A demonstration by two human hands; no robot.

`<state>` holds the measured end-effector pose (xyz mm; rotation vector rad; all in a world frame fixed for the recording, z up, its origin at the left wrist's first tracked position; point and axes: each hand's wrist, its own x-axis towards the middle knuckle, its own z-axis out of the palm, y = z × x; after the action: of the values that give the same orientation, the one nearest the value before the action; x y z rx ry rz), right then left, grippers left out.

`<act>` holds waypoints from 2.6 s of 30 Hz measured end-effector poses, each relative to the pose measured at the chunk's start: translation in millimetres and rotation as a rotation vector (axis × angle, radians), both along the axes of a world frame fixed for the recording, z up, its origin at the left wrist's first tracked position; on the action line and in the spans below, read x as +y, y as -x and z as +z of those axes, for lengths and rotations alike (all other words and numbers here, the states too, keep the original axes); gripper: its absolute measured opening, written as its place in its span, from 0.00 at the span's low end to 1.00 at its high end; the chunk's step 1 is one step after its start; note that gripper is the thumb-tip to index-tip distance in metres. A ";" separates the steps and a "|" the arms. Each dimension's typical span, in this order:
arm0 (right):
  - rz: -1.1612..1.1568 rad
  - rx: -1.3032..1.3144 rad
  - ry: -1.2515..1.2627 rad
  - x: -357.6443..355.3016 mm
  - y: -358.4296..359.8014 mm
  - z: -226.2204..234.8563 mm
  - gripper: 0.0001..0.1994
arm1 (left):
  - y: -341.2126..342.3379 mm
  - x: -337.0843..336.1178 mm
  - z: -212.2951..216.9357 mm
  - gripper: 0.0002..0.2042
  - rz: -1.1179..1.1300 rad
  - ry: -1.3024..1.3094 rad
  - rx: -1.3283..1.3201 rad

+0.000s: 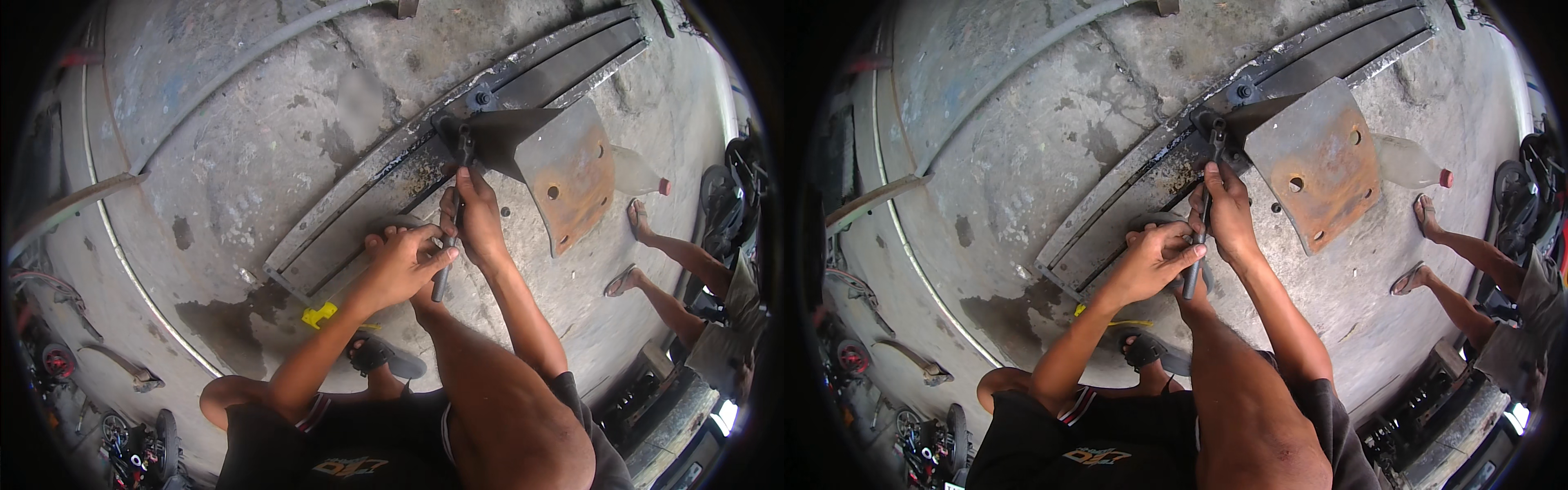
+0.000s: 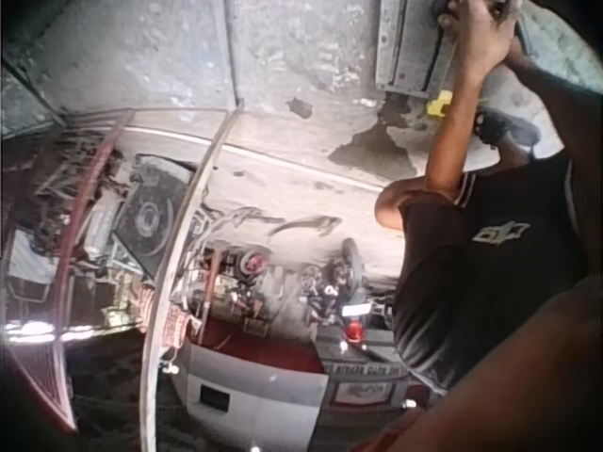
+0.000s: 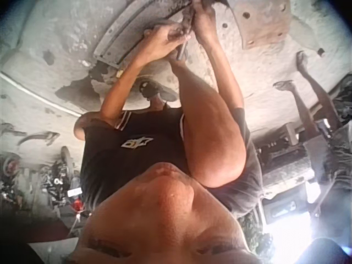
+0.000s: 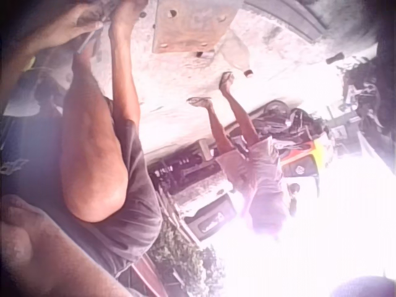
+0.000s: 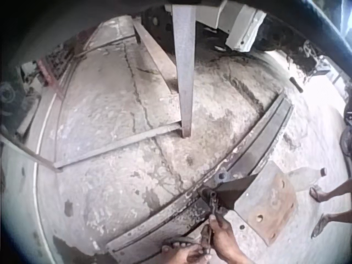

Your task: The person assembles a metal frame on the floor using a wrench and hammer. They position a metal plate, insert bolts, and tighten them while occasionally retrieving tools from a nearby toolbox.

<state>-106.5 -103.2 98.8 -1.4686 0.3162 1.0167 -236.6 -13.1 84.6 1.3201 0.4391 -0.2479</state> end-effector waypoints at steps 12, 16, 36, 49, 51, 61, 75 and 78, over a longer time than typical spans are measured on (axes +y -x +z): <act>0.048 0.091 -0.047 -25.9 -26.1 -13.9 0.20 | -6.9 -42.1 -12.3 0.13 0.075 0.226 -0.001; 0.070 0.133 0.017 -24.8 -36.6 -13.3 0.19 | -15.8 -51.8 -9.9 0.12 0.142 0.324 -0.015; -0.047 -0.222 0.091 19.2 -19.5 -47.1 0.26 | -10.9 -71.7 -22.7 0.21 0.440 0.907 0.246; 0.521 -1.065 0.596 -7.6 -6.1 -22.7 0.23 | -6.3 -86.6 -64.3 0.27 0.457 0.069 0.060; 0.638 -1.185 0.732 -5.1 -8.4 -9.7 0.27 | -8.6 -88.6 -60.4 0.25 0.464 0.060 0.091; 0.722 -1.548 0.750 -10.0 -29.2 -42.0 0.30 | -9.6 -85.4 -85.5 0.25 0.404 -0.022 0.103; 0.114 -0.566 0.144 -40.2 21.8 -61.4 0.28 | -20.8 -108.4 -96.3 0.26 0.318 0.173 0.107; 0.296 -0.383 0.111 -42.5 8.5 -57.7 0.18 | -14.9 -91.8 -95.6 0.34 0.173 0.309 0.197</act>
<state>-115.1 -145.7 41.2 -1.8091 -0.1259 0.9330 -221.7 -104.9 -11.0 0.9528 0.6506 -0.2903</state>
